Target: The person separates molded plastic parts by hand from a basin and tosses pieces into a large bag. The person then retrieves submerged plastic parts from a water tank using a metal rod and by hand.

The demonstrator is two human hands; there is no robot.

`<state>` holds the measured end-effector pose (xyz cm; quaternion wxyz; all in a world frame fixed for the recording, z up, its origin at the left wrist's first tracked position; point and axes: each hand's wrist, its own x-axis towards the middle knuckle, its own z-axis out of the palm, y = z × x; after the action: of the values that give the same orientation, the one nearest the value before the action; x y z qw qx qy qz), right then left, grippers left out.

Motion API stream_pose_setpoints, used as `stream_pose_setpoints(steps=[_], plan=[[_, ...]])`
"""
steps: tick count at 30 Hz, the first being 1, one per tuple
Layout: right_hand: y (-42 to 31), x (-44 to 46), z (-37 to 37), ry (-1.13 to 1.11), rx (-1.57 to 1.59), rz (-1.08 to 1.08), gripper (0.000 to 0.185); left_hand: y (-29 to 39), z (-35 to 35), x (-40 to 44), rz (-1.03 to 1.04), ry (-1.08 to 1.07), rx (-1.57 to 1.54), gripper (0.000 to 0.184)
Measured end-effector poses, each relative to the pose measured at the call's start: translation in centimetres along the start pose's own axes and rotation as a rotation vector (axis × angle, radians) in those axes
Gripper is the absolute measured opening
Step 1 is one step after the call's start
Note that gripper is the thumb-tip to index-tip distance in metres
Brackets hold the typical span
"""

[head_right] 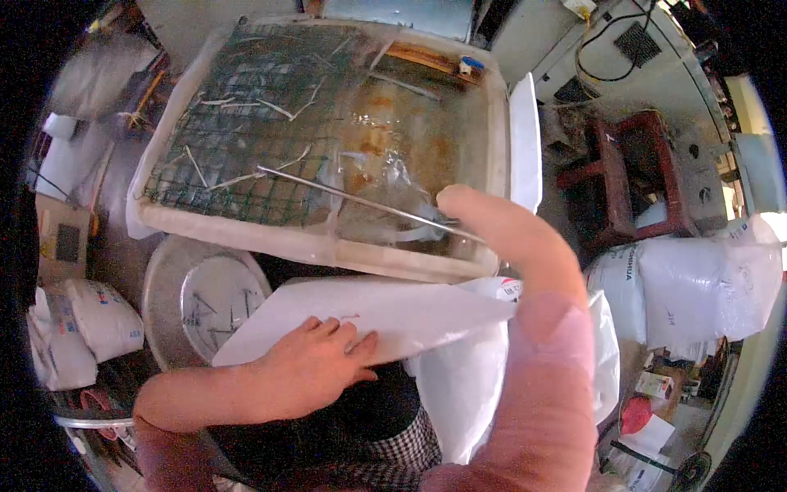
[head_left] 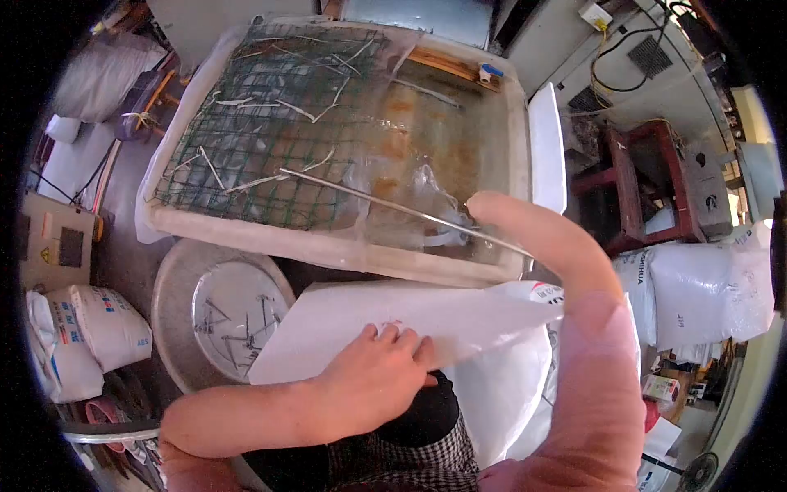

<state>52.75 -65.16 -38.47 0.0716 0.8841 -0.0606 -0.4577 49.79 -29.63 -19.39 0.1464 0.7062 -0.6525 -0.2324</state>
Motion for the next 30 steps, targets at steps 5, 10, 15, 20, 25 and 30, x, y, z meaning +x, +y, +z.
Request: stream_pose_setpoints(steps=[5, 10, 15, 20, 25, 30], plan=[[-1.1, 6.5, 4.5, 0.122, 0.331, 0.003, 0.030, -3.4, -1.7, 2.5, 0.072, -0.455, -0.283, 0.049], [-2.0, 7.7, 6.5, 0.246, 0.030, -0.243, 0.031, -6.6, -1.8, 6.0, -0.082, -0.729, -0.375, 0.062], [-2.1, 6.6, 7.1, 0.497, -0.193, -0.386, 0.033, -10.9, 1.0, 9.1, -0.272, -0.497, -0.174, 0.048], [-1.8, 2.2, 3.6, 0.383, -0.186, -0.315, 0.030, -15.3, 6.4, 11.5, -0.264, -0.141, 0.267, 0.027], [-0.6, -0.9, 1.9, 0.667, -0.611, -0.383, 0.028, -16.8, 10.2, 14.0, -0.208, 0.013, 0.441, 0.028], [2.7, -4.3, 0.2, 0.787, -0.554, -0.175, 0.042, -15.8, 11.4, 13.5, -0.172, -0.170, 0.413, 0.028]])
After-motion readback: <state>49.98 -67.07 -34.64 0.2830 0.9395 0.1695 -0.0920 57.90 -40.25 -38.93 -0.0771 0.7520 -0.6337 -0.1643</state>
